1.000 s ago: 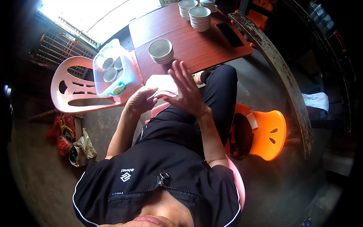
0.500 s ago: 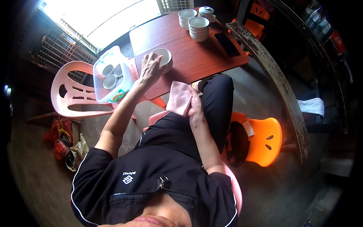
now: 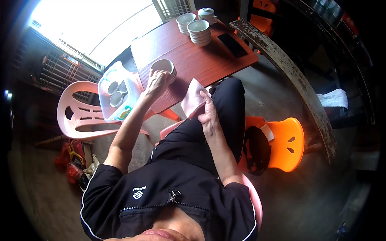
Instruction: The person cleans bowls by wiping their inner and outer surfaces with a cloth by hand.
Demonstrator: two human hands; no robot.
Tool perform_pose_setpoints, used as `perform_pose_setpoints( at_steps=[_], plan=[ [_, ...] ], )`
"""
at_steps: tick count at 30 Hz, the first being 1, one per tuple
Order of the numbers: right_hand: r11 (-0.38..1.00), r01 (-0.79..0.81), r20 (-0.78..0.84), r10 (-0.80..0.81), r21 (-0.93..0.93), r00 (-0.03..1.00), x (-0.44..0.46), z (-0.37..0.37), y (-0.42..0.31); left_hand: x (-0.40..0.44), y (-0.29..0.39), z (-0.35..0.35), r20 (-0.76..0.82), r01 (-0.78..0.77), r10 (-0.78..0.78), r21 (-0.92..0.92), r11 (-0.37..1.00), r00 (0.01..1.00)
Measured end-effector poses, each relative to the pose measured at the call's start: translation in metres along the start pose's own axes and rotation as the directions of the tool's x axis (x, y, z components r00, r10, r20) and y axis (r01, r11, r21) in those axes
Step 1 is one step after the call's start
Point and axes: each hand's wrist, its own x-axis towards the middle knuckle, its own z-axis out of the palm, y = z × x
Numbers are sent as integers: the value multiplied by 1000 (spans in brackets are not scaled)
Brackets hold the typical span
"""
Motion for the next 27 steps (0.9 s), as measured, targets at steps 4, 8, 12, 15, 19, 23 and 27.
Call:
perform_pose_setpoints(
  at_steps=[4,8,12,15,19,23,27],
  plan=[
    [994,100,-38,-102,-32,994,-10,12,-7,1,-5,7,-93,-14,11,-35,999,996],
    [891,369,-29,-390,-263,920,-13,12,-4,-2,-2,6,-370,-98,33,-157,983,929],
    [285,684,369,-673,-671,642,-49,44,-3,-31,38,-29,-517,-204,-27,-385,900,855],
    [11,823,636,-630,-567,447,-74,82,8,-68,60,-41,-206,-44,-136,-686,726,969],
    [-710,651,963,-205,-268,174,-65,84,3,-108,80,-25,34,30,22,-984,176,999],
    [-110,729,731,-231,-675,642,-56,57,-20,-123,89,-24,86,86,-4,-993,80,996],
    [-114,805,776,-371,-583,510,-43,48,-13,-123,99,-24,32,48,-48,-916,397,998]
  ],
)
